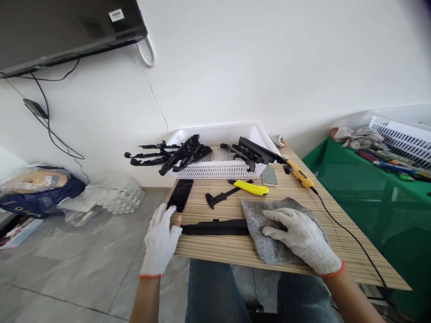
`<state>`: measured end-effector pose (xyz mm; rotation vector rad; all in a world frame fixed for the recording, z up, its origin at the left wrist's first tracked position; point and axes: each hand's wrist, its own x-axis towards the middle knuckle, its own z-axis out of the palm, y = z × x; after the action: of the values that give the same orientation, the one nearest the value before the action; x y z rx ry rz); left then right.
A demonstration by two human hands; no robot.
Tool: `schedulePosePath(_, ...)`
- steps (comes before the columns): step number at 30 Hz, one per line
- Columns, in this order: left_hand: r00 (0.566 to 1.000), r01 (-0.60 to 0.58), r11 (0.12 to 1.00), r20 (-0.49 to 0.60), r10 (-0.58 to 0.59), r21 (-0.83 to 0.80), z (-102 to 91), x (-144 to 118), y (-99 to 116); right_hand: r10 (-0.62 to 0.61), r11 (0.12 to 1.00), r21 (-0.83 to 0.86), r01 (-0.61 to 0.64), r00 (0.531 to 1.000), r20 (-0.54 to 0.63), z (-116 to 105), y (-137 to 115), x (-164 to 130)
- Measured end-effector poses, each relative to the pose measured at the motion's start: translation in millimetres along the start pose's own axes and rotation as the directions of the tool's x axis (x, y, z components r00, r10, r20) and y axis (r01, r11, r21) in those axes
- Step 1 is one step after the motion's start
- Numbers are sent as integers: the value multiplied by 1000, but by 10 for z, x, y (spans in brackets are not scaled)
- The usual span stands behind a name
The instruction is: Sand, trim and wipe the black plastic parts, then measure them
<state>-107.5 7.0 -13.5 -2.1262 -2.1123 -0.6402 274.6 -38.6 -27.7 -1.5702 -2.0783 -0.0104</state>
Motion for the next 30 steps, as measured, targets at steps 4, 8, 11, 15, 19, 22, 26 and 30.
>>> schedulePosePath(4,984,-92,995,-154,87,-28,71,-422,-86,42,999,-13,-42,999,16,-13,-8,13)
schedulePosePath(8,943,-182,983,-277,183,30,111,-476,-51,119,993,-10,-118,990,81,-21,-52,55)
schedulePosePath(11,933,-207,976,-287,219,69,116,-439,-39,96,995,30,-98,994,51,12,-135,89)
schedulePosePath(15,942,-183,979,-268,202,94,123,-432,-43,6,997,80,-8,1000,29,136,-363,165)
schedulePosePath(19,946,-169,980,-263,192,109,131,-440,-41,-38,990,138,30,997,60,323,-751,330)
schedulePosePath(22,947,-165,978,-257,194,130,137,-439,-40,-45,981,191,26,994,97,464,-1084,491)
schedulePosePath(26,961,-115,987,-237,140,116,143,-436,-67,-10,989,149,-15,986,165,576,-1476,712)
schedulePosePath(30,967,-94,991,-226,115,100,167,-440,-140,-44,995,94,14,942,332,642,-1851,930)
